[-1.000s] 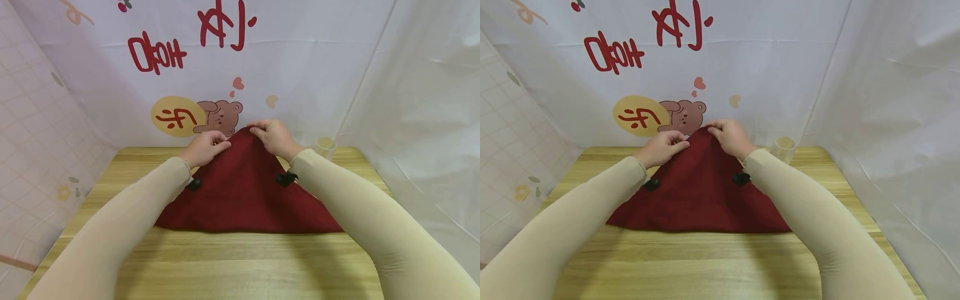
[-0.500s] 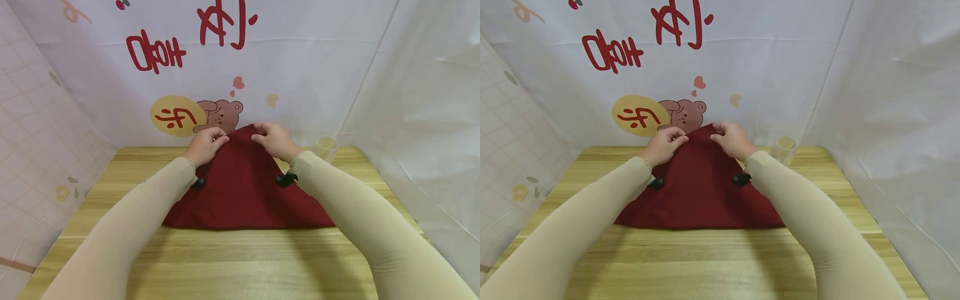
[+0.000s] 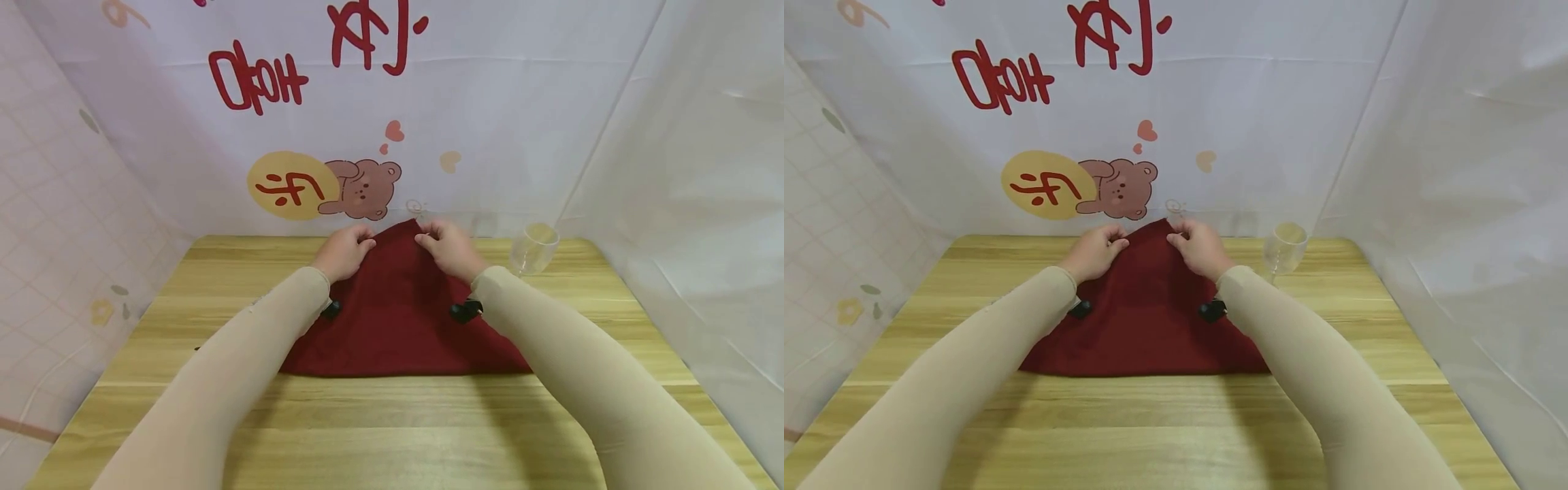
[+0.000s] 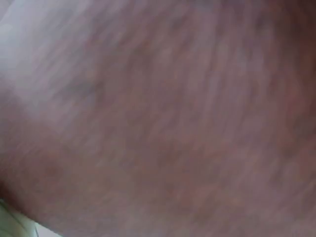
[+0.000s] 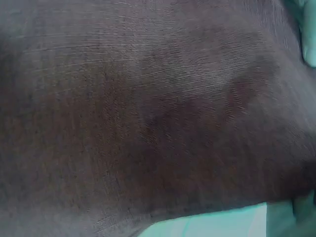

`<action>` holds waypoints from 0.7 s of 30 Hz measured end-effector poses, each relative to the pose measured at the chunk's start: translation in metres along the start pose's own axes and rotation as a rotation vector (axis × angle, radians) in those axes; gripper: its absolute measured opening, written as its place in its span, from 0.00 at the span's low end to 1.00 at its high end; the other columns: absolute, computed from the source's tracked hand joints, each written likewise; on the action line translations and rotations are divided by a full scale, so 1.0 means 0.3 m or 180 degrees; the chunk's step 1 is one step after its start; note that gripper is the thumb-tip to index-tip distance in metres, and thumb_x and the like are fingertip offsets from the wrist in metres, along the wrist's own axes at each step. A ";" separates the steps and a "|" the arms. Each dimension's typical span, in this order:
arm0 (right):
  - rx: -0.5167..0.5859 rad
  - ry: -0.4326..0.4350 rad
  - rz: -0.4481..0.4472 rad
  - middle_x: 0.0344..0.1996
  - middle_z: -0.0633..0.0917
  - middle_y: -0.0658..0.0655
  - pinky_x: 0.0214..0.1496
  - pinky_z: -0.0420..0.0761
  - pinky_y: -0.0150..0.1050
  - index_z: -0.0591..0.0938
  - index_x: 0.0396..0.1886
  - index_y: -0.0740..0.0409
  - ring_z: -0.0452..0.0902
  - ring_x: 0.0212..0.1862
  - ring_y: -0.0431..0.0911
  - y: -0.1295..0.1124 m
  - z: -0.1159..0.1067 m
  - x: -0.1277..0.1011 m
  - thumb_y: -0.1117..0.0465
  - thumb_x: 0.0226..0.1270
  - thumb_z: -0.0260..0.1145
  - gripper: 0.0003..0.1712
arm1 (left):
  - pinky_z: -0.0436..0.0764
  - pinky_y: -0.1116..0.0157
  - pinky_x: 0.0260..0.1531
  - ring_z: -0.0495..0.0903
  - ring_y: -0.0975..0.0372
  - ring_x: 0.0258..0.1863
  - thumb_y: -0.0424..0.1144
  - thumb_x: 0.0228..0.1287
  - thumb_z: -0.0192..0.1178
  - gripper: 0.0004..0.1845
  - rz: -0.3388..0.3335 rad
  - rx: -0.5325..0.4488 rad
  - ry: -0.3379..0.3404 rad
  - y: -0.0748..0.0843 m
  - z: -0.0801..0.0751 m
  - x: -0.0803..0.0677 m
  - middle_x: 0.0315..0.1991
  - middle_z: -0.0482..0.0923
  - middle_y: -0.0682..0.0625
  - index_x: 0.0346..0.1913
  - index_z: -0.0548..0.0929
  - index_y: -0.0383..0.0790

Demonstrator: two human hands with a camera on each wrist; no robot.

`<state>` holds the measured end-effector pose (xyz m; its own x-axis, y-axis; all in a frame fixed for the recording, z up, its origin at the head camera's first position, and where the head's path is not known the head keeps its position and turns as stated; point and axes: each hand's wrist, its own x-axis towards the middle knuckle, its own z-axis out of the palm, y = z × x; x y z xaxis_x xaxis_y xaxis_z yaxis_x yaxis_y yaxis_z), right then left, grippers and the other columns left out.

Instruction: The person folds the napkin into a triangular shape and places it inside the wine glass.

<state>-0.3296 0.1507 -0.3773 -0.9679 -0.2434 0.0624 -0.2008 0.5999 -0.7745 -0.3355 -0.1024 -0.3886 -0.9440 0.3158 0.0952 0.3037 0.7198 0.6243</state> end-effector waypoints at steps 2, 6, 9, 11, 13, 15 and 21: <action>-0.0003 -0.0163 0.0057 0.42 0.86 0.54 0.51 0.76 0.42 0.85 0.54 0.59 0.78 0.45 0.48 0.024 0.001 0.001 0.53 0.79 0.65 0.15 | 0.76 0.55 0.49 0.77 0.52 0.43 0.45 0.84 0.52 0.09 0.0001 -0.0030 0.0081 -0.001 0.007 0.001 0.41 0.80 0.47 0.47 0.80 0.47; -0.0120 -0.0512 0.0152 0.34 0.84 0.49 0.46 0.75 0.40 0.86 0.48 0.56 0.76 0.39 0.45 0.083 -0.004 0.003 0.53 0.78 0.66 0.11 | 0.76 0.54 0.50 0.77 0.52 0.44 0.46 0.84 0.52 0.08 -0.0029 -0.0077 0.0185 -0.009 0.011 0.005 0.43 0.81 0.47 0.48 0.79 0.47; -0.0135 -0.0498 0.0204 0.34 0.85 0.49 0.44 0.74 0.39 0.86 0.48 0.56 0.75 0.38 0.46 0.114 -0.012 0.001 0.54 0.80 0.64 0.11 | 0.76 0.53 0.51 0.77 0.52 0.45 0.46 0.84 0.53 0.08 -0.0098 -0.0105 0.0224 -0.016 0.015 0.015 0.45 0.81 0.47 0.49 0.79 0.47; -0.0090 -0.0413 0.0229 0.37 0.85 0.52 0.45 0.74 0.40 0.86 0.49 0.58 0.75 0.39 0.47 0.123 -0.015 0.002 0.54 0.80 0.64 0.12 | 0.76 0.53 0.51 0.77 0.51 0.45 0.46 0.84 0.53 0.08 -0.0165 -0.0120 0.0263 -0.022 0.020 0.023 0.46 0.81 0.47 0.48 0.79 0.47; -0.0249 -0.0370 0.0228 0.39 0.86 0.54 0.46 0.75 0.40 0.85 0.50 0.60 0.76 0.41 0.47 0.126 -0.017 0.003 0.55 0.78 0.65 0.13 | 0.76 0.53 0.50 0.77 0.51 0.45 0.46 0.83 0.54 0.09 -0.0223 -0.0120 0.0310 -0.029 0.028 0.033 0.45 0.81 0.46 0.47 0.79 0.47; -0.0471 -0.0423 0.0221 0.42 0.87 0.57 0.48 0.77 0.40 0.85 0.51 0.61 0.79 0.43 0.48 0.129 -0.018 0.006 0.58 0.76 0.67 0.13 | 0.76 0.53 0.49 0.77 0.50 0.44 0.46 0.83 0.54 0.09 -0.0292 -0.0092 0.0333 -0.039 0.038 0.043 0.44 0.81 0.46 0.45 0.79 0.47; -0.0748 -0.0241 0.0322 0.47 0.87 0.62 0.53 0.77 0.45 0.83 0.55 0.62 0.78 0.46 0.52 0.138 -0.011 0.026 0.58 0.82 0.58 0.15 | 0.78 0.53 0.47 0.78 0.50 0.44 0.45 0.84 0.52 0.09 -0.0478 0.0080 0.0221 -0.059 0.060 0.075 0.48 0.83 0.46 0.48 0.80 0.45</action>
<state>-0.3461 0.1762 -0.4067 -0.9726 -0.2242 -0.0621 -0.1417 0.7825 -0.6063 -0.3599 -0.0968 -0.4115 -0.9854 0.1606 0.0560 0.1607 0.7713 0.6159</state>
